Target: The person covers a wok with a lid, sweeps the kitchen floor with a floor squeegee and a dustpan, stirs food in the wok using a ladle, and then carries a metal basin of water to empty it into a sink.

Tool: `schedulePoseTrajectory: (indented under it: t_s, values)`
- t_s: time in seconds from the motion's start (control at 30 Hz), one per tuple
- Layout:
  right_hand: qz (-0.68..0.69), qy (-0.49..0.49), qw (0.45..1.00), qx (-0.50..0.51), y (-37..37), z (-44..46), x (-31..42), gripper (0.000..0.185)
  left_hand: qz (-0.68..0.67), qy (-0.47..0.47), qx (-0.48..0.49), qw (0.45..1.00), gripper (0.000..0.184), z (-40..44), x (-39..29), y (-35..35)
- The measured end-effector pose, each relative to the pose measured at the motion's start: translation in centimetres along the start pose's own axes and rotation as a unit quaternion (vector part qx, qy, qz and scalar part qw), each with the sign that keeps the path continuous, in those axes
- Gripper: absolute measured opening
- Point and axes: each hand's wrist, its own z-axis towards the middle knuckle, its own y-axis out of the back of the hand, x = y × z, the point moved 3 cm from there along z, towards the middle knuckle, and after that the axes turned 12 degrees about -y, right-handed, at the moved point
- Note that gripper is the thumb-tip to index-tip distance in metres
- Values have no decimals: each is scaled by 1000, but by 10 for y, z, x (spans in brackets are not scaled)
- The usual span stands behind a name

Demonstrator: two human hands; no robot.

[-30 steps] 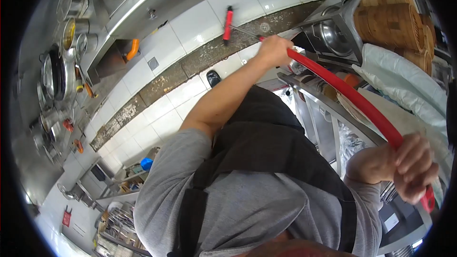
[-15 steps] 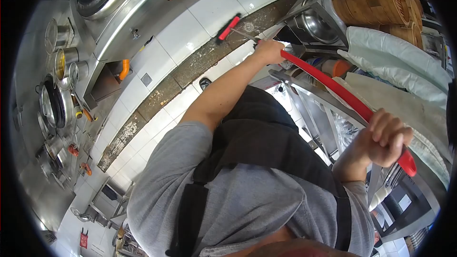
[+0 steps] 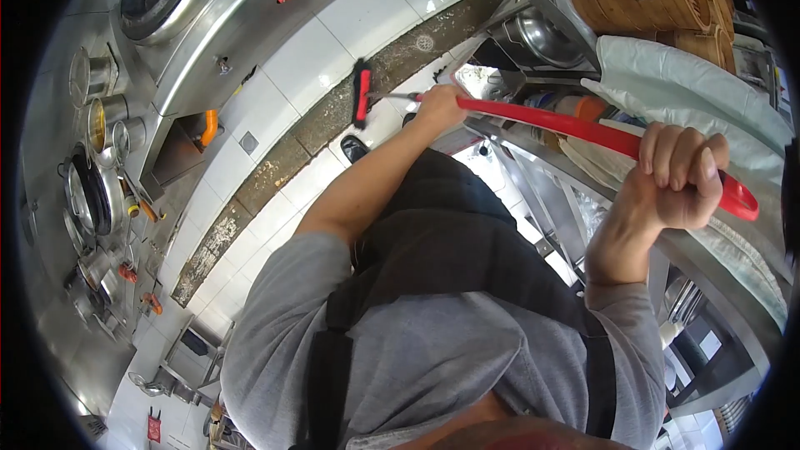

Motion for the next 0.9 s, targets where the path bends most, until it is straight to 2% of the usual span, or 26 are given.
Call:
schedulePoseTrajectory:
  t_s: [0.07, 0.13, 0.27, 0.33, 0.37, 0.4, 0.47, 0.53, 0.57, 0.6, 0.63, 0.73, 0.8, 0.9]
  values:
    - [-28, 5, 1000, 11, -8, 0, 9, 18, 12, -11, 13, 1000, 14, 25, -2, -9]
    - [-68, 40, 997, -2, -15, -4, 15, 19, 5, -66, 8, 998, 13, 42, -13, -12]
    - [-133, 74, 987, 46, -28, -6, 17, 20, 53, -102, 30, 993, 15, 62, -21, -7]
    - [-113, 83, 989, 56, -19, -9, 33, 21, 15, -104, 15, 994, 16, 61, -32, 2]
    - [-94, 89, 989, 68, -13, -10, 45, 21, 36, -104, 40, 993, 16, 54, -41, 5]
    - [-102, 113, 981, 122, -12, -13, 60, 20, 35, -93, 61, 993, 16, 43, -50, 7]
    - [-29, 87, 980, 174, -9, -16, 74, 18, 37, -73, 89, 993, 16, 16, -64, 15]
    - [2, 60, 996, 64, 10, -19, 61, 20, 41, -68, 94, 992, 17, -2, -54, 18]
    - [28, 38, 999, 13, 20, -17, 42, 23, 53, -23, 74, 996, 17, -8, -38, 19]
    - [-37, 47, 998, 6, 24, -13, 13, 23, 64, 24, 53, 996, 17, -11, -24, 16]
    - [8, 9, 1000, -9, 17, -11, -11, 19, 63, 24, 54, 996, 17, -12, -14, 3]
    - [-15, 7, 1000, -20, 2, -8, 1, 21, 34, 4, 8, 999, 17, 0, 11, -16]
    - [-32, 12, 999, -7, -8, -8, 9, 21, 0, -54, -38, 998, 13, 19, 7, -25]
    - [-84, 53, 995, 18, -27, -13, 13, 21, 8, -99, -4, 995, 12, 41, -9, -11]
